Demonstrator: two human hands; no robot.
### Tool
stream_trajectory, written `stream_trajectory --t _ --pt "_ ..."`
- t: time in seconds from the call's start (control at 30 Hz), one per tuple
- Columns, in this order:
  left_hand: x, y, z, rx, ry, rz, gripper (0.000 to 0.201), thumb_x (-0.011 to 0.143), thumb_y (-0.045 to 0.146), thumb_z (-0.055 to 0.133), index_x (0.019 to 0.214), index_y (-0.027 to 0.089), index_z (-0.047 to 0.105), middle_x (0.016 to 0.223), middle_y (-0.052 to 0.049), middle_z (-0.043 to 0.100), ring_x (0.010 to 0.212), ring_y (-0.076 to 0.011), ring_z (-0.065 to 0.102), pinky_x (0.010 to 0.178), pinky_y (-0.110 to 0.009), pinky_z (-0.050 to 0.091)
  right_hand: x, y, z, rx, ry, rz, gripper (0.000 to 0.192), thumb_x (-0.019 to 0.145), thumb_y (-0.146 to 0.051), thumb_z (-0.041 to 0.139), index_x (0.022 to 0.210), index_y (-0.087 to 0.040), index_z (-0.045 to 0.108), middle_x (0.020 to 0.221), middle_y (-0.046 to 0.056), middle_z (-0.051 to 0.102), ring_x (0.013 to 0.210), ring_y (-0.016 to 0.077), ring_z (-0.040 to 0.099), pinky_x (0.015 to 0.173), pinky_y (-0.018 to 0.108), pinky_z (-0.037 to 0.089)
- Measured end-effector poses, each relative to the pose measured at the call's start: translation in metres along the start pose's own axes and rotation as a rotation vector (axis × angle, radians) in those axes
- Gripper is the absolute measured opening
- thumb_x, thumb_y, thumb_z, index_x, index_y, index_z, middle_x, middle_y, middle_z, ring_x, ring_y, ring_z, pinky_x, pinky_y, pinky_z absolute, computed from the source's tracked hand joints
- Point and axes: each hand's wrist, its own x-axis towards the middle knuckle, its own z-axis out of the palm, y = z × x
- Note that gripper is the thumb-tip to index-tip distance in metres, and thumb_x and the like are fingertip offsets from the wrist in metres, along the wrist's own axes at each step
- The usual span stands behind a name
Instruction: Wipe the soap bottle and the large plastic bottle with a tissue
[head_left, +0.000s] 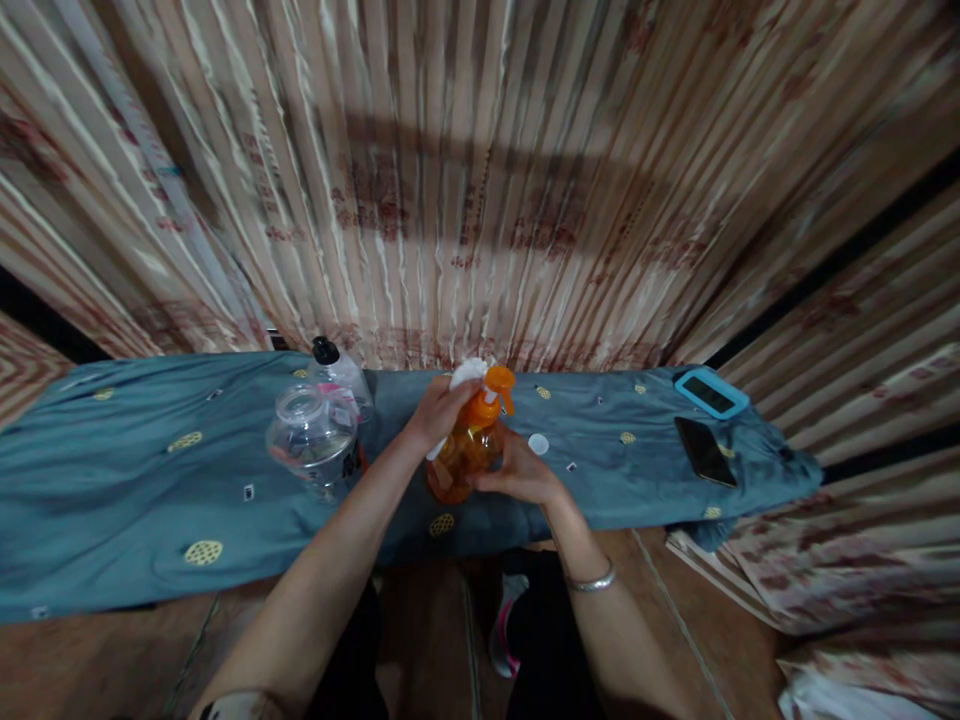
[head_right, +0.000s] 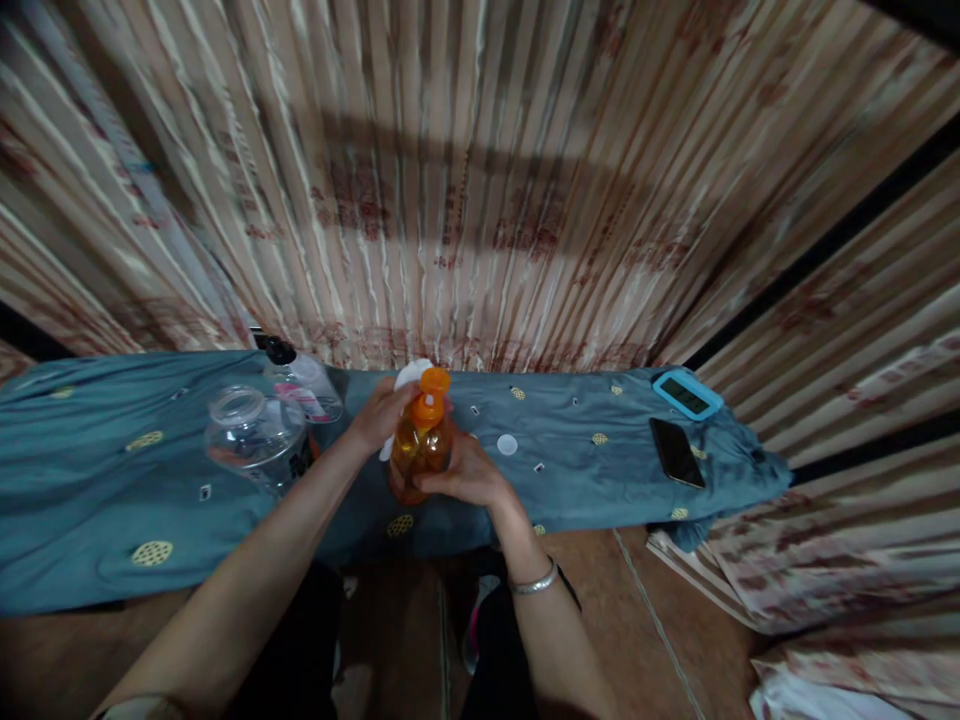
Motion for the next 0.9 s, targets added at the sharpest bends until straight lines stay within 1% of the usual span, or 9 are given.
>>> stream_trajectory --t 0.03,0.13,0.23,0.37,0.47,0.57,0.73,0.83,0.9 --pt "0.002 -0.004 -0.001 0.003 -0.002 -0.003 0.029 0.073 0.045 0.07 0.071 0.016 0.071 0.065 -0.006 0.073 0.086 -0.0294 0.072 0.072 -0.035 0.058 0.0 0.0 0.002 0.024 0.002 -0.005 0.061 0.062 -0.026 0.081 0.117 -0.02 0.056 0.119 0.008 0.067 0.111 0.0278 0.062 0.1 0.052 0.045" --pt "-0.002 -0.022 -0.007 -0.005 0.081 -0.015 0.036 0.075 0.053 0.066 0.07 0.018 0.07 0.061 -0.004 0.072 0.078 -0.0262 0.072 0.068 -0.032 0.057 0.0 -0.004 0.01 0.096 -0.009 -0.012 0.058 0.066 -0.037 0.08 0.117 -0.023 0.055 0.12 0.005 0.067 0.111 0.0252 0.064 0.098 0.045 0.05" --pt "-0.017 -0.044 -0.015 0.008 0.192 -0.125 0.043 0.075 0.06 0.063 0.068 0.017 0.067 0.055 -0.004 0.068 0.073 -0.0258 0.072 0.067 -0.032 0.057 0.0 -0.008 0.018 0.102 0.024 0.007 0.056 0.066 -0.042 0.08 0.114 -0.025 0.056 0.112 0.004 0.07 0.103 0.0248 0.068 0.091 0.042 0.055" --pt "-0.042 -0.069 -0.02 -0.079 0.238 -0.178 0.049 0.073 0.062 0.066 0.088 0.015 0.071 0.078 -0.007 0.077 0.088 -0.0277 0.072 0.081 -0.035 0.057 0.001 -0.006 0.016 0.001 0.11 0.012 0.064 0.065 -0.041 0.082 0.121 -0.023 0.057 0.12 0.006 0.066 0.113 0.0274 0.062 0.101 0.045 0.047" --pt "-0.055 -0.079 -0.02 -0.032 0.288 -0.286 0.051 0.076 0.06 0.064 0.094 0.013 0.071 0.081 -0.009 0.077 0.091 -0.0294 0.072 0.086 -0.037 0.056 0.002 0.001 0.006 -0.061 0.157 0.016 0.061 0.064 -0.041 0.084 0.118 -0.021 0.061 0.117 0.008 0.066 0.111 0.0287 0.06 0.101 0.048 0.044" --pt "-0.062 -0.081 -0.018 0.018 0.245 -0.342 0.046 0.082 0.053 0.061 0.1 0.012 0.07 0.086 -0.011 0.077 0.096 -0.0313 0.072 0.09 -0.04 0.055 0.003 0.011 -0.007 -0.05 0.204 0.035 0.049 0.067 -0.04 0.082 0.107 -0.019 0.065 0.104 0.007 0.069 0.1 0.0269 0.064 0.096 0.051 0.046" --pt "-0.067 -0.08 -0.017 -0.029 0.204 -0.342 0.042 0.083 0.047 0.064 0.105 0.013 0.07 0.104 -0.013 0.076 0.113 -0.0325 0.066 0.105 -0.043 0.047 0.001 0.025 -0.023 0.168 0.218 0.065 0.059 0.069 -0.038 0.081 0.12 -0.021 0.057 0.116 0.007 0.07 0.106 0.0258 0.066 0.098 0.05 0.048" --pt "-0.067 -0.083 -0.017 -0.103 0.169 -0.328 0.042 0.08 0.047 0.068 0.106 0.013 0.07 0.108 -0.012 0.075 0.117 -0.0316 0.064 0.111 -0.043 0.043 0.0 0.028 -0.019 0.285 0.236 0.089 0.064 0.064 -0.033 0.085 0.12 -0.022 0.056 0.117 0.007 0.07 0.107 0.0259 0.067 0.099 0.05 0.049" --pt "-0.066 -0.087 -0.018 -0.179 0.154 -0.324 0.042 0.079 0.047 0.069 0.105 0.014 0.07 0.105 -0.011 0.076 0.113 -0.0309 0.066 0.111 -0.043 0.043 0.002 0.028 -0.01 0.337 0.271 0.099 0.064 0.062 -0.028 0.088 0.118 -0.02 0.058 0.114 0.007 0.071 0.105 0.0257 0.067 0.098 0.051 0.05"
